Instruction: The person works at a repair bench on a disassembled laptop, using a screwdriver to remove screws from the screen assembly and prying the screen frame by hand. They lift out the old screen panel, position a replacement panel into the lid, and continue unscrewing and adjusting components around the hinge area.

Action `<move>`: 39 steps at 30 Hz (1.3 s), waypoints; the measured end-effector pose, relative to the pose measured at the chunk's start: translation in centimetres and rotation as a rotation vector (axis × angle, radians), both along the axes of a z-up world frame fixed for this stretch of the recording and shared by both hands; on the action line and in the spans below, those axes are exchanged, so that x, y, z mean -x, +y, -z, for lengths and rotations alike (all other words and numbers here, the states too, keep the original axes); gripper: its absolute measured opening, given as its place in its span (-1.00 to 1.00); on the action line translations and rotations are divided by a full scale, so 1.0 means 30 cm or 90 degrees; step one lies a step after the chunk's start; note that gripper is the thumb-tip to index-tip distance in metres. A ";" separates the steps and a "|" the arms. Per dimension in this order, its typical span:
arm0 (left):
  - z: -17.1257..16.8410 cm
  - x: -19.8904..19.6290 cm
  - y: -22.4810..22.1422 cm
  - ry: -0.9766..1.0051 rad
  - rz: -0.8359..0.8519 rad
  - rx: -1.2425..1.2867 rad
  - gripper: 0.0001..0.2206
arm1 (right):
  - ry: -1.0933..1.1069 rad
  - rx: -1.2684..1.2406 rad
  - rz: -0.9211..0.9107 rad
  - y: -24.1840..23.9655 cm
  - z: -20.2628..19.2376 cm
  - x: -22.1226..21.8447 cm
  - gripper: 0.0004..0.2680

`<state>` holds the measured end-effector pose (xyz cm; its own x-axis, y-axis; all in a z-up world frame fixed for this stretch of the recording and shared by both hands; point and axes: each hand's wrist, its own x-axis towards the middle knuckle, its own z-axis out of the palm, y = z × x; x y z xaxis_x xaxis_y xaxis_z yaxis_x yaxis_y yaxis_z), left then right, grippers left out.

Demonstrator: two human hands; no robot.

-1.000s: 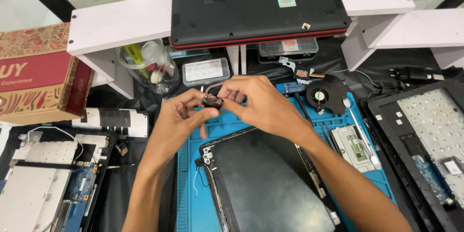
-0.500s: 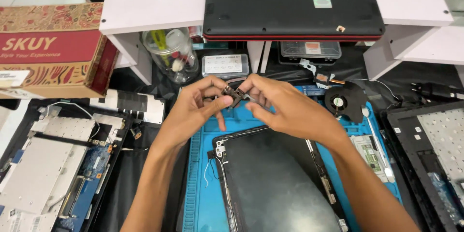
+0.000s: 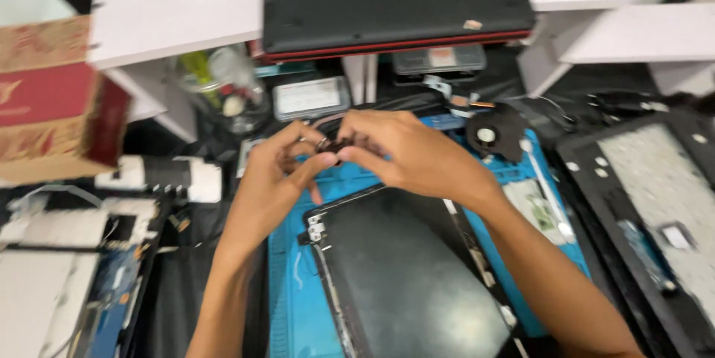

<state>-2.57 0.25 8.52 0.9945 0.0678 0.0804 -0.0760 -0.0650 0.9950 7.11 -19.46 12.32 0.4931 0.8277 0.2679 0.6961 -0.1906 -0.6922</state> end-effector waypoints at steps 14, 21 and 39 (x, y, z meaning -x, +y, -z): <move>-0.008 0.025 -0.296 0.084 0.077 -0.207 -0.74 | -0.510 0.163 0.173 -0.568 0.224 -0.029 -0.76; -0.001 0.036 -0.340 0.135 0.124 -0.256 -0.76 | -0.586 0.311 0.321 -0.845 0.350 -0.240 -0.71; 0.066 0.005 -0.211 0.050 0.113 -0.259 -0.79 | -0.243 0.268 0.374 -0.700 0.204 -0.041 -0.70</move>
<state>-2.72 -6.09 6.54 0.9919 -0.1265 -0.0112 -0.0466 -0.4445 0.8946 8.35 -40.46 6.20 0.8154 0.5317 0.2292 0.5753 -0.7887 -0.2170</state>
